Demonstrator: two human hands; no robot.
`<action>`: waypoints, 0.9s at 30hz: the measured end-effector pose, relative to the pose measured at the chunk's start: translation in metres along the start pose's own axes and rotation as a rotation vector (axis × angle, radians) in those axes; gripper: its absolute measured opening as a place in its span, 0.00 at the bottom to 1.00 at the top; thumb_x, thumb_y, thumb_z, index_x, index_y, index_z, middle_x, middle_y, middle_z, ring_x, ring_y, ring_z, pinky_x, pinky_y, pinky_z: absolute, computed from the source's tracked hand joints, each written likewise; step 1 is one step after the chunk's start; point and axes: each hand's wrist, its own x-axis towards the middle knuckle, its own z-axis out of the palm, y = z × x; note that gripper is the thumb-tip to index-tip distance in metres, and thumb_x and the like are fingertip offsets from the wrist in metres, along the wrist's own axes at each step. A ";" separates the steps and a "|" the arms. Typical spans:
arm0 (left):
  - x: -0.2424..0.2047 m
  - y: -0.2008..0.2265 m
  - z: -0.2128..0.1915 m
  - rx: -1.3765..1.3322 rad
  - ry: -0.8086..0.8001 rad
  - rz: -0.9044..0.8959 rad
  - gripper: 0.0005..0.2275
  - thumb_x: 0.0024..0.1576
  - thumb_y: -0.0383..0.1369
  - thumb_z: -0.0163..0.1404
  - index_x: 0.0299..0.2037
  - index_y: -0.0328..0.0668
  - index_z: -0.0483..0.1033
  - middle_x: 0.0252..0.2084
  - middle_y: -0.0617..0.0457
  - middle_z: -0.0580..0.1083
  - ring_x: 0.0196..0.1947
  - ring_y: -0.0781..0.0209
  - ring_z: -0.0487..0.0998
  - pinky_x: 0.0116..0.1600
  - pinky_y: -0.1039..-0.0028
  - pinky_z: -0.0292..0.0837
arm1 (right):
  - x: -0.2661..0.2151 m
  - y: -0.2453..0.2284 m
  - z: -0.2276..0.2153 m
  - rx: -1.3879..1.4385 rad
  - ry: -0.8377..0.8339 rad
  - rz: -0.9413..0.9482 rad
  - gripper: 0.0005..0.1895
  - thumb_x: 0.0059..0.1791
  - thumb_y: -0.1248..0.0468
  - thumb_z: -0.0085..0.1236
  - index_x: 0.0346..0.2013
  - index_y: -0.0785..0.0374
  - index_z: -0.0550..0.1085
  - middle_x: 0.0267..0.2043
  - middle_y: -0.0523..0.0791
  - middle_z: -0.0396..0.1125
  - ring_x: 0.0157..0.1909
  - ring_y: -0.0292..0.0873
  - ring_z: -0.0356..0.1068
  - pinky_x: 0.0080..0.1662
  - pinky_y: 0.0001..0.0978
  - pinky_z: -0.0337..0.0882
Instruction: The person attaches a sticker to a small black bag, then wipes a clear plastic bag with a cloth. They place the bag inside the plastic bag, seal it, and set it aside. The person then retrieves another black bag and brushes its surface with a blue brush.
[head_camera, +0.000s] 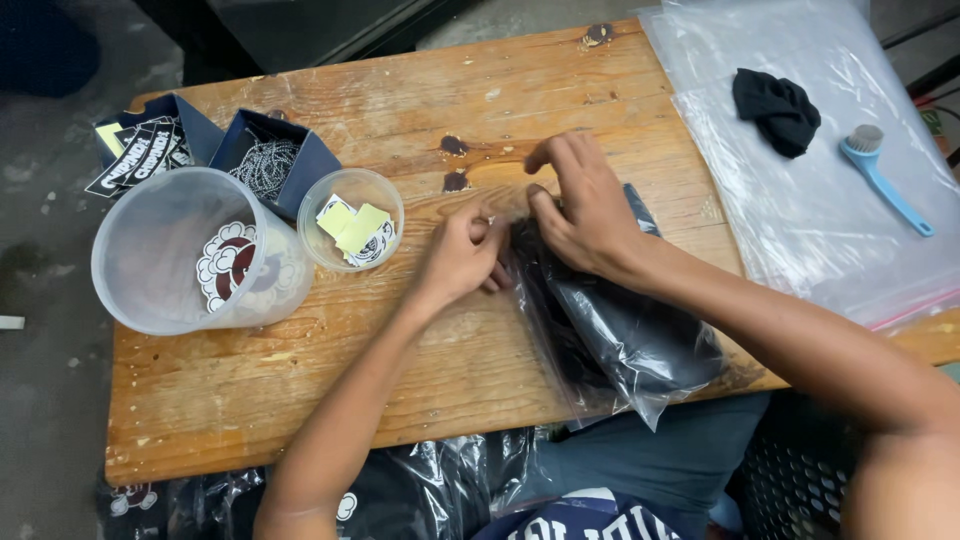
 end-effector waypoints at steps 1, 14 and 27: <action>0.002 -0.007 -0.001 0.000 -0.004 0.001 0.10 0.63 0.37 0.43 0.44 0.40 0.72 0.17 0.44 0.77 0.14 0.55 0.80 0.17 0.76 0.76 | -0.009 -0.003 -0.007 -0.002 0.002 0.002 0.11 0.49 0.67 0.46 0.46 0.62 0.68 0.39 0.50 0.62 0.46 0.60 0.67 0.49 0.50 0.68; 0.008 -0.041 0.017 0.040 -0.160 -0.044 0.11 0.59 0.31 0.44 0.47 0.31 0.66 0.30 0.34 0.78 0.18 0.51 0.81 0.20 0.69 0.78 | -0.107 -0.063 -0.057 -0.197 -0.496 0.339 0.54 0.39 0.41 0.65 0.66 0.72 0.55 0.66 0.68 0.47 0.69 0.79 0.44 0.66 0.68 0.49; -0.084 0.010 -0.004 -0.387 0.091 0.074 0.26 0.52 0.27 0.55 0.54 0.39 0.49 0.53 0.33 0.73 0.46 0.50 0.82 0.53 0.64 0.82 | -0.094 -0.021 -0.186 0.092 -0.100 0.832 0.07 0.55 0.68 0.48 0.42 0.63 0.75 0.32 0.42 0.64 0.34 0.36 0.58 0.37 0.29 0.57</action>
